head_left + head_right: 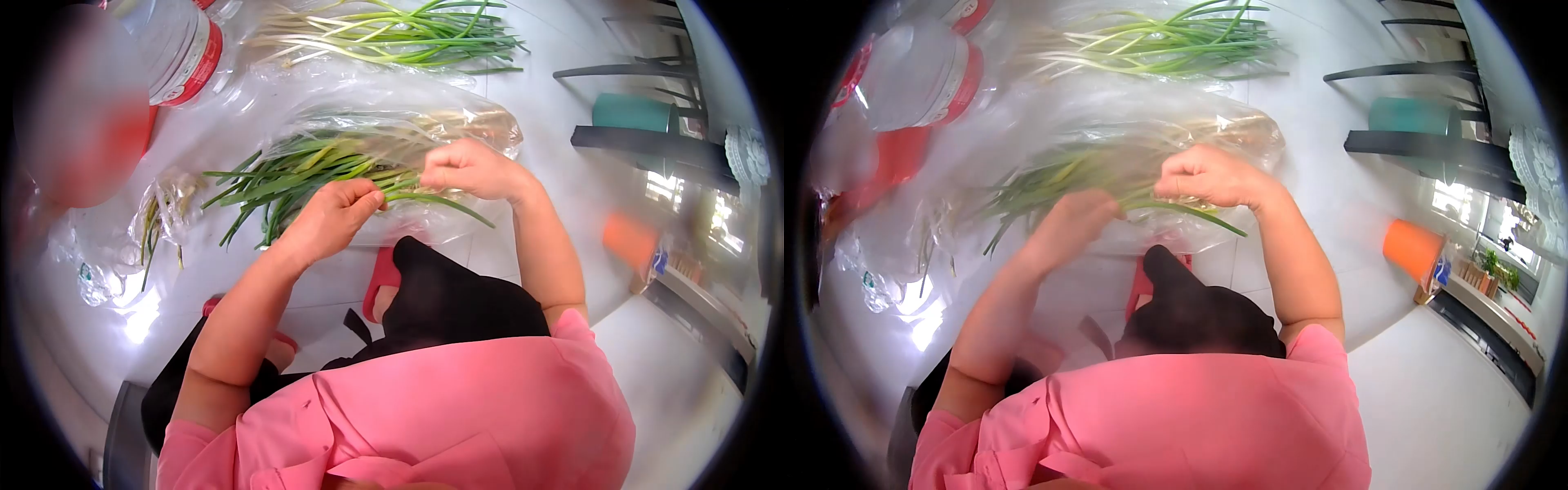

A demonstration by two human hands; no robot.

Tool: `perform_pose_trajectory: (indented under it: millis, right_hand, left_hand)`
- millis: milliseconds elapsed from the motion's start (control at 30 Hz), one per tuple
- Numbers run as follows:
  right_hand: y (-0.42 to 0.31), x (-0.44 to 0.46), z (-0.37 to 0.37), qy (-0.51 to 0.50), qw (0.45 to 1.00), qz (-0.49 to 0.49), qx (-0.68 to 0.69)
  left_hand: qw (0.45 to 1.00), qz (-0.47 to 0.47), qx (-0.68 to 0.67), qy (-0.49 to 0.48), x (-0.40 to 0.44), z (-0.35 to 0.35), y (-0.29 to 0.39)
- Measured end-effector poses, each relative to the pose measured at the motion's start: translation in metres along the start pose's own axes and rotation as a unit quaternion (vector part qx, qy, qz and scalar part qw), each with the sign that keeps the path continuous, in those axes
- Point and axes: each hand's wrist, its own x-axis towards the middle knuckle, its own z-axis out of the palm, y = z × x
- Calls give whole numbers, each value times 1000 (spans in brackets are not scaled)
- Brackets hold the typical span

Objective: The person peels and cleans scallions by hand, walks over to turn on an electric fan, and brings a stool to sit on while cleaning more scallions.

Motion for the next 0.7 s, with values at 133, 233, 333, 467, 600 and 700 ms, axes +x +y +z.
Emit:
perform_pose_trajectory:
  millis: [133,233,333,467,600,700]
  right_hand:
    - [15,6,32,149,949,-40,275]
    - [27,4,38,198,879,-21,433]
    - [67,-14,20,327,745,-112,570]
    - [62,-15,31,211,955,58,199]
    - [98,1,65,202,938,42,-278]
    - [100,-1,68,221,937,65,-263]
  left_hand:
    - [1000,-10,-13,-1,-3,-5,24]
    - [999,39,8,22,-2,-7,22]
    - [996,39,80,-24,-3,-11,23]
    - [951,202,210,100,-20,-13,56]
    - [885,249,344,191,-26,-24,130]
    - [831,307,409,216,-8,-32,169]
